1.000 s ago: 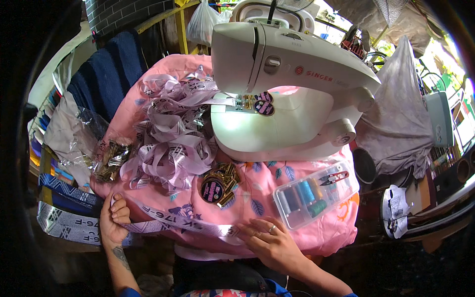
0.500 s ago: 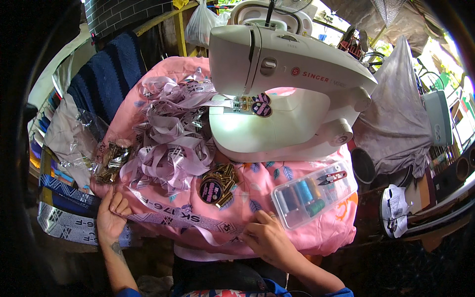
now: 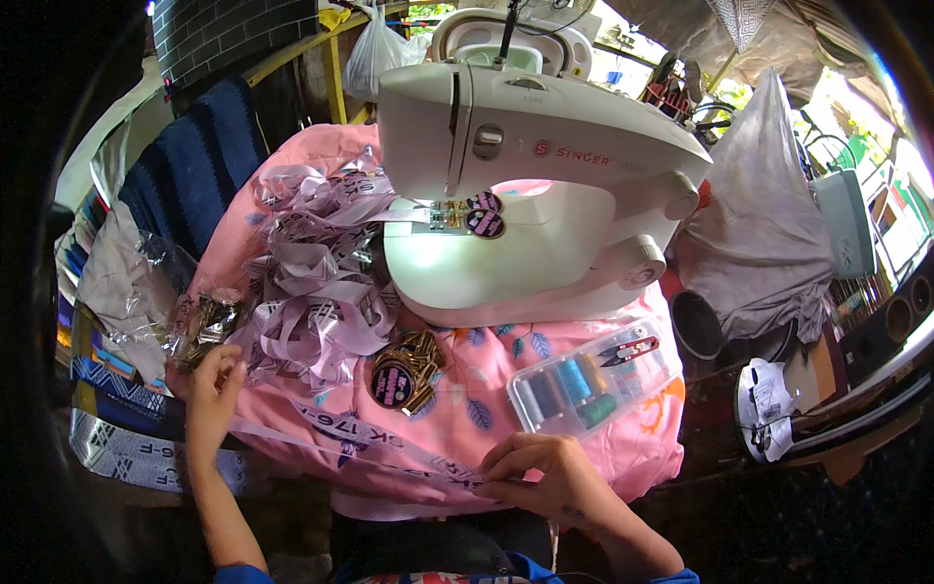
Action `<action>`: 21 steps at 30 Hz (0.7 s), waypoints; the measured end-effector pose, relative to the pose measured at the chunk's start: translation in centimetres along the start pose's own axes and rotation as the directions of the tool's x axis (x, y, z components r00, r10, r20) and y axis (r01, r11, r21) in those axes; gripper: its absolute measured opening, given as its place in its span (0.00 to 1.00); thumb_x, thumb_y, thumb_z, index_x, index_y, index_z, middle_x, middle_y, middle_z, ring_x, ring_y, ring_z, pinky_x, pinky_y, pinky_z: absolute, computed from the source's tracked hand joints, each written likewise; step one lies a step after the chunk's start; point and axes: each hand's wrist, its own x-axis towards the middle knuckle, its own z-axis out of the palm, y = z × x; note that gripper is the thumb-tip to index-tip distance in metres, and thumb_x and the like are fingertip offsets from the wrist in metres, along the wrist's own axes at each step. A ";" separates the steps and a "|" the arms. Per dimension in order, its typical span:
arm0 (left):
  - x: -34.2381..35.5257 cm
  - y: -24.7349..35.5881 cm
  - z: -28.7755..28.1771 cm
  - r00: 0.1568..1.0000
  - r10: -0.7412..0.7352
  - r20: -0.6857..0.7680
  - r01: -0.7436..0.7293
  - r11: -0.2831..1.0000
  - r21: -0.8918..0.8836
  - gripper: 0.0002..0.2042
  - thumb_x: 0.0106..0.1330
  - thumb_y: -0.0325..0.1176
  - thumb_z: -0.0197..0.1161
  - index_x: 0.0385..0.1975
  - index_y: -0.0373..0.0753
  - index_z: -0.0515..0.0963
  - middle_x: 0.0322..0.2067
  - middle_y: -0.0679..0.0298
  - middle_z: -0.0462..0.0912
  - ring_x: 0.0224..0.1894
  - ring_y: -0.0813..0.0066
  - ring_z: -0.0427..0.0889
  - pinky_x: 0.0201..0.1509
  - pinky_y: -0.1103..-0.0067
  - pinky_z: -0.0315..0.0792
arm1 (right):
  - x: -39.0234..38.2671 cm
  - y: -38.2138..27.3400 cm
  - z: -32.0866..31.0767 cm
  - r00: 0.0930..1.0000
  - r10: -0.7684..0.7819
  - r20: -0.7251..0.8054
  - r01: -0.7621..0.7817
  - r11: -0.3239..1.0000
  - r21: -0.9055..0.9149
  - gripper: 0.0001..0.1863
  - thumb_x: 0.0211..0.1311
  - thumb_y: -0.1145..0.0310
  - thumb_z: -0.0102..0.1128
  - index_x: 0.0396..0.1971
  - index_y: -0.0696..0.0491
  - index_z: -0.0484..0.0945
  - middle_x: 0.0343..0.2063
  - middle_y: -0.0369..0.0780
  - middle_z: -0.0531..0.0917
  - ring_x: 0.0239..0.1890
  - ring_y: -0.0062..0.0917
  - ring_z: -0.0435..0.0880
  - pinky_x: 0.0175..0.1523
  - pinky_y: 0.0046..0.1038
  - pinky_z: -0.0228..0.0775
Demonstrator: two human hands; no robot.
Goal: The person folds and aligns a pink ribbon, then sews it on a Singer sewing machine. They repeat this process multiple times, handling the ribbon and operating the machine throughout the clip.
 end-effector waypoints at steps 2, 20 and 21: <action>-1.2 2.1 1.3 0.927 0.326 -0.184 -0.205 0.853 0.479 0.10 0.59 0.29 0.63 0.39 0.34 0.76 0.37 0.62 0.75 0.41 0.67 0.75 0.44 0.74 0.68 | 0.2 -0.2 0.1 0.998 -0.061 0.021 0.062 0.997 -0.055 0.05 0.50 0.74 0.69 0.27 0.56 0.83 0.28 0.37 0.83 0.29 0.19 0.79 0.35 0.22 0.71; -1.1 11.2 10.1 0.116 0.441 0.890 0.043 0.893 -0.448 0.12 0.64 0.32 0.62 0.41 0.30 0.76 0.30 0.61 0.81 0.33 0.76 0.79 0.39 0.79 0.71 | 0.0 -1.1 -2.1 0.991 0.041 0.125 -0.057 0.990 0.129 0.27 0.42 0.72 0.77 0.45 0.56 0.74 0.29 0.36 0.84 0.30 0.15 0.81 0.39 0.21 0.72; -1.0 11.3 9.8 0.087 0.428 0.899 0.075 0.897 -0.435 0.13 0.64 0.32 0.62 0.43 0.30 0.75 0.31 0.60 0.81 0.34 0.76 0.79 0.41 0.79 0.71 | -0.3 -1.6 -2.6 0.983 0.123 0.135 -0.143 0.977 0.157 0.27 0.45 0.74 0.75 0.48 0.56 0.75 0.29 0.36 0.85 0.34 0.18 0.83 0.45 0.25 0.73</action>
